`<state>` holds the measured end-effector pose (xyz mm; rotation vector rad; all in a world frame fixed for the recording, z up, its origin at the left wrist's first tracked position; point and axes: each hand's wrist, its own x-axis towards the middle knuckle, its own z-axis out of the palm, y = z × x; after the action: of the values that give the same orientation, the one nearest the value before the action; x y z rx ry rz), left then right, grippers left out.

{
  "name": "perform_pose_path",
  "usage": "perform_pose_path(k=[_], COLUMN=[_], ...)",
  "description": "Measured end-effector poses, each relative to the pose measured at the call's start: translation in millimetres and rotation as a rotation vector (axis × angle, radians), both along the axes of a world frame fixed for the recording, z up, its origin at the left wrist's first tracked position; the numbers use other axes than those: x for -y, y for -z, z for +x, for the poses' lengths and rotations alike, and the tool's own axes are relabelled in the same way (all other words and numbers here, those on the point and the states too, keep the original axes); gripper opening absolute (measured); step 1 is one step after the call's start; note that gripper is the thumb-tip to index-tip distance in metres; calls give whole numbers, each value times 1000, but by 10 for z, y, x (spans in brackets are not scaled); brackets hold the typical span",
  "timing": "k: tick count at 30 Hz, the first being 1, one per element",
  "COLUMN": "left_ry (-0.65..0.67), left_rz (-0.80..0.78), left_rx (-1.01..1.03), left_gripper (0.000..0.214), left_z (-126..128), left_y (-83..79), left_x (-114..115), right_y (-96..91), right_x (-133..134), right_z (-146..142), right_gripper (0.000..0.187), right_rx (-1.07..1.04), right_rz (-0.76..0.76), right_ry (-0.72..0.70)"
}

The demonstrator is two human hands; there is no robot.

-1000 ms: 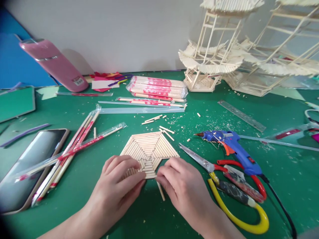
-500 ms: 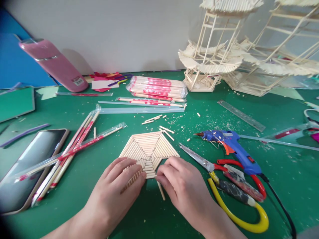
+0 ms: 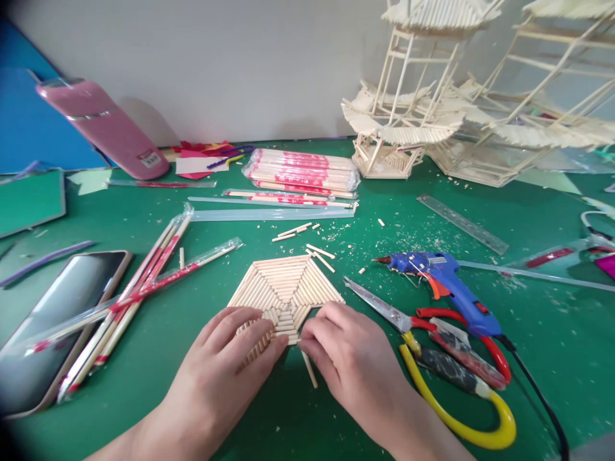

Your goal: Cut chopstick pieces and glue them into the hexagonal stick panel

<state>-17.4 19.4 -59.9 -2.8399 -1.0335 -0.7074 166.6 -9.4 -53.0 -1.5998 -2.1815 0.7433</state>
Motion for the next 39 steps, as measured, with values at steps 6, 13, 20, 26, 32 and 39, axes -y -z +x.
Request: perform_pose_path(k=[6,13,20,26,32,39], left_ry=[9,65,-3,-74,-125,-138], left_rz=[-23,-154,-368,-388,-390,-366], left_rx=[4,79,256,288,240,215], left_gripper=[20,17,12,10,8,8], left_z=[-1,-79,-82,-57,-43,-51], left_y=[-22,32,40,37,22,42], left_x=[0,11,32,52,65,65], right_y=[-3,-18,-27,-23,22,27], right_x=[5,-2,-7,7,24,34], right_z=[-8,-2,-12,-13,-25,-25], right_gripper=[21,21,20,20,18,18], right_rx=[15,29,26,33,22,22], right_rz=[3,11,6,3,51,72], right_ry=[-4,-4,-9,-3,15,26])
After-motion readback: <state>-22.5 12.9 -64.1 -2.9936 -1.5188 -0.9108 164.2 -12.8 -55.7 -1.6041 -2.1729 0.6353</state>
